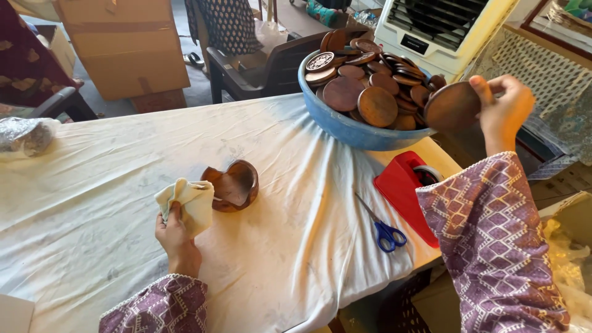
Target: Cleaning and inspecting round wooden coasters before packing.
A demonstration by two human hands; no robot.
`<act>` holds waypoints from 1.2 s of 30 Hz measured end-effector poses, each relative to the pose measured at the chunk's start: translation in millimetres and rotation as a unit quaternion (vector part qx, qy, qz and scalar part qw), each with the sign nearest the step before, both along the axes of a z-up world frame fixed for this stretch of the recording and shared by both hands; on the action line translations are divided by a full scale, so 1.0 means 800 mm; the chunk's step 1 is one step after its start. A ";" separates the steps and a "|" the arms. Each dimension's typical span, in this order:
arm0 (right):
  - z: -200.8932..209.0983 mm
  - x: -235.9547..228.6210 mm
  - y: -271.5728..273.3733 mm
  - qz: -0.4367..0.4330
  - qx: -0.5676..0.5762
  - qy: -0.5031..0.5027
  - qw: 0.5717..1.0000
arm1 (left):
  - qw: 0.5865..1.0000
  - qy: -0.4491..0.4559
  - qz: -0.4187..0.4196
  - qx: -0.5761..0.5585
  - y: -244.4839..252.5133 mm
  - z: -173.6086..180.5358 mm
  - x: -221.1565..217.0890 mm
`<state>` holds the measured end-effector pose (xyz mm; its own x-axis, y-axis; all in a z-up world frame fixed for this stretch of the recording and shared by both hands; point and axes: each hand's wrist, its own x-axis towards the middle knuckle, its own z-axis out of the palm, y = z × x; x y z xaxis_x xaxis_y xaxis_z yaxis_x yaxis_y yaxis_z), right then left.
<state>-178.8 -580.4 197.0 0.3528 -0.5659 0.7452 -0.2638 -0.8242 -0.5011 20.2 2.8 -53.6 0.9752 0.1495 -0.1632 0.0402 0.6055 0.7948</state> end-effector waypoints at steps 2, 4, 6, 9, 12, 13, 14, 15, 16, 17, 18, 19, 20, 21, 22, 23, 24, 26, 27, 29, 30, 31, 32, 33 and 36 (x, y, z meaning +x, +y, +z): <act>-0.016 0.017 -0.029 0.059 0.181 0.077 0.979 | 1.000 0.009 0.000 -0.003 0.000 0.002 -0.002; -0.089 0.045 -0.059 0.161 0.251 0.118 0.947 | 1.000 0.007 -0.002 -0.009 -0.002 0.002 -0.004; -0.132 0.068 -0.026 0.263 0.316 0.159 0.897 | 1.000 0.006 0.000 -0.016 -0.004 -0.006 -0.002; -0.164 0.097 0.095 0.241 0.320 0.315 0.860 | 1.000 -0.015 0.001 -0.010 -0.004 -0.021 0.005; -0.208 0.137 0.163 0.342 0.417 0.336 0.772 | 1.000 -0.027 -0.002 -0.004 -0.001 -0.017 0.005; -0.217 0.152 0.183 0.350 0.437 0.304 0.771 | 1.000 -0.015 -0.005 -0.010 0.000 -0.014 0.004; -0.222 0.168 0.200 0.357 0.454 0.273 0.770 | 1.000 -0.003 -0.007 -0.020 -0.001 -0.011 0.003; -0.228 0.173 0.205 0.359 0.453 0.272 0.769 | 1.000 -0.004 -0.005 -0.019 -0.001 -0.011 0.004; -0.231 0.181 0.210 0.342 0.467 0.262 0.772 | 1.000 0.004 -0.005 -0.026 -0.001 -0.012 0.006; -0.236 0.189 0.216 0.324 0.481 0.251 0.775 | 0.999 0.012 -0.005 -0.034 0.000 -0.013 0.007; -0.237 0.183 0.216 0.328 0.479 0.254 0.774 | 0.999 0.012 0.000 -0.034 0.000 -0.014 0.007; -0.239 0.179 0.215 0.278 0.320 0.284 0.860 | 0.999 0.017 -0.001 -0.040 -0.001 -0.015 0.008; -0.243 0.173 0.215 0.219 0.150 0.302 0.916 | 0.999 0.024 -0.003 -0.044 0.000 -0.017 0.009; -0.219 0.160 0.218 0.223 0.150 0.302 0.914 | 0.999 0.024 0.001 -0.043 0.001 -0.017 0.008; -0.194 0.148 0.219 0.196 -0.039 0.253 0.947 | 0.998 0.033 -0.004 -0.051 0.002 -0.015 0.009; -0.170 0.137 0.220 0.159 -0.225 0.190 0.942 | 0.997 0.042 -0.010 -0.058 0.002 -0.013 0.011; -0.135 0.130 0.226 0.160 -0.223 0.192 0.942 | 0.997 0.044 -0.009 -0.057 0.004 -0.011 0.010; -0.066 0.113 0.236 0.044 -0.272 0.163 0.947 | 0.995 0.060 -0.024 -0.071 0.004 -0.007 0.007; -0.069 0.126 0.209 0.043 -0.271 0.165 0.947 | 0.995 0.062 -0.025 -0.070 0.001 -0.012 0.010; -0.078 0.152 0.158 0.000 -0.298 0.110 0.948 | 0.995 0.065 -0.024 -0.071 -0.002 -0.022 0.012; -0.083 0.155 0.146 0.003 -0.293 0.107 0.950 | 0.996 0.063 -0.021 -0.067 -0.001 -0.032 0.017; -0.088 0.158 0.134 -0.010 -0.282 0.147 0.948 | 0.995 0.059 -0.022 -0.071 -0.001 -0.042 0.021; -0.094 0.161 0.122 -0.024 -0.269 0.184 0.945 | 0.996 0.052 -0.024 -0.073 0.001 -0.051 0.027; -0.090 0.157 0.128 -0.022 -0.262 0.181 0.948 | 0.996 0.049 -0.021 -0.066 0.005 -0.045 0.027; -0.067 0.134 0.133 -0.025 -0.214 0.267 0.939 | 0.995 0.055 -0.034 -0.080 0.002 -0.030 0.017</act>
<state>-71.4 -473.7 143.4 0.7220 -0.2806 0.6325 -0.4278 -0.8994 0.0893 33.7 4.2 -77.9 0.9573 0.0471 -0.2853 0.1666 0.7166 0.6773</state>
